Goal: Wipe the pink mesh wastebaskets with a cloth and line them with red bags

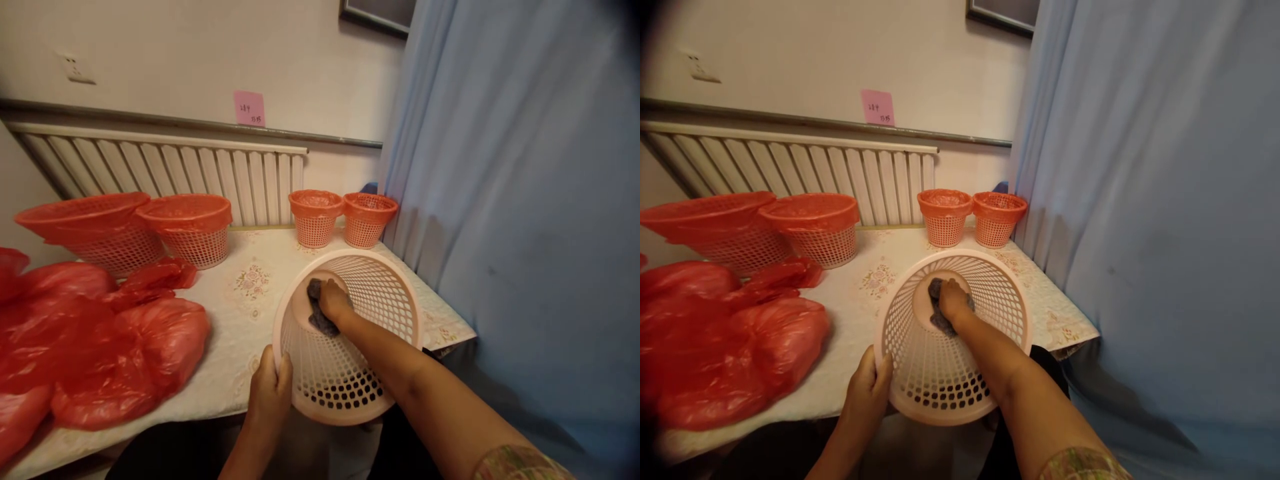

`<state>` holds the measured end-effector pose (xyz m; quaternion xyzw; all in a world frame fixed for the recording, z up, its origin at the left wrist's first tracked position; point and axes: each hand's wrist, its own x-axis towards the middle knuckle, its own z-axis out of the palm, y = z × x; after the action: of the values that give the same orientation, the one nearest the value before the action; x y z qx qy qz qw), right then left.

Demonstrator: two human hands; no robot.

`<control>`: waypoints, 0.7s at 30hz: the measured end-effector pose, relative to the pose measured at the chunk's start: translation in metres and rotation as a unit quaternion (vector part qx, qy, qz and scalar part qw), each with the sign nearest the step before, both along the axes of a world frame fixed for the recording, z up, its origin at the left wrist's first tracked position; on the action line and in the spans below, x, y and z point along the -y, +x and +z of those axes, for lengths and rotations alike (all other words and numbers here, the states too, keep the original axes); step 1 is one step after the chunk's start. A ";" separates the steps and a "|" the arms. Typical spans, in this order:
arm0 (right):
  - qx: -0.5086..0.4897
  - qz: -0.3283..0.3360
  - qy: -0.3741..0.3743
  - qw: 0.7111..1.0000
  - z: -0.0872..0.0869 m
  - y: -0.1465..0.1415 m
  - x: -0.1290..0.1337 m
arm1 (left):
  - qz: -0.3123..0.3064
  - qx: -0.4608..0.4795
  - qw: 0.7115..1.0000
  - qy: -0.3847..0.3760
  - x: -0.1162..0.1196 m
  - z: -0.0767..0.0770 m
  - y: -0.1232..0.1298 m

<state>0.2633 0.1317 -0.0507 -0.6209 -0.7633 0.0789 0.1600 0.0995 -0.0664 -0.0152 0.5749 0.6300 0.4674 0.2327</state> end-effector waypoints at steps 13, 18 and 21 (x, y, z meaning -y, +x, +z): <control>0.021 -0.068 -0.059 0.996 -0.023 -0.012 0.027 | 0.022 -0.033 0.999 -0.020 0.009 0.002 0.002; -0.015 -0.173 -0.072 0.982 -0.010 0.001 0.000 | 0.006 -0.037 0.999 -0.025 0.006 0.005 -0.001; -0.033 -0.156 -0.064 0.985 -0.002 0.002 -0.014 | -0.010 -0.032 0.999 -0.030 0.002 0.007 -0.004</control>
<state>0.2651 0.1461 -0.0529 -0.7388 -0.6444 0.1220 0.1552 0.0960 -0.0682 -0.0084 0.5885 0.6452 0.4274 0.2338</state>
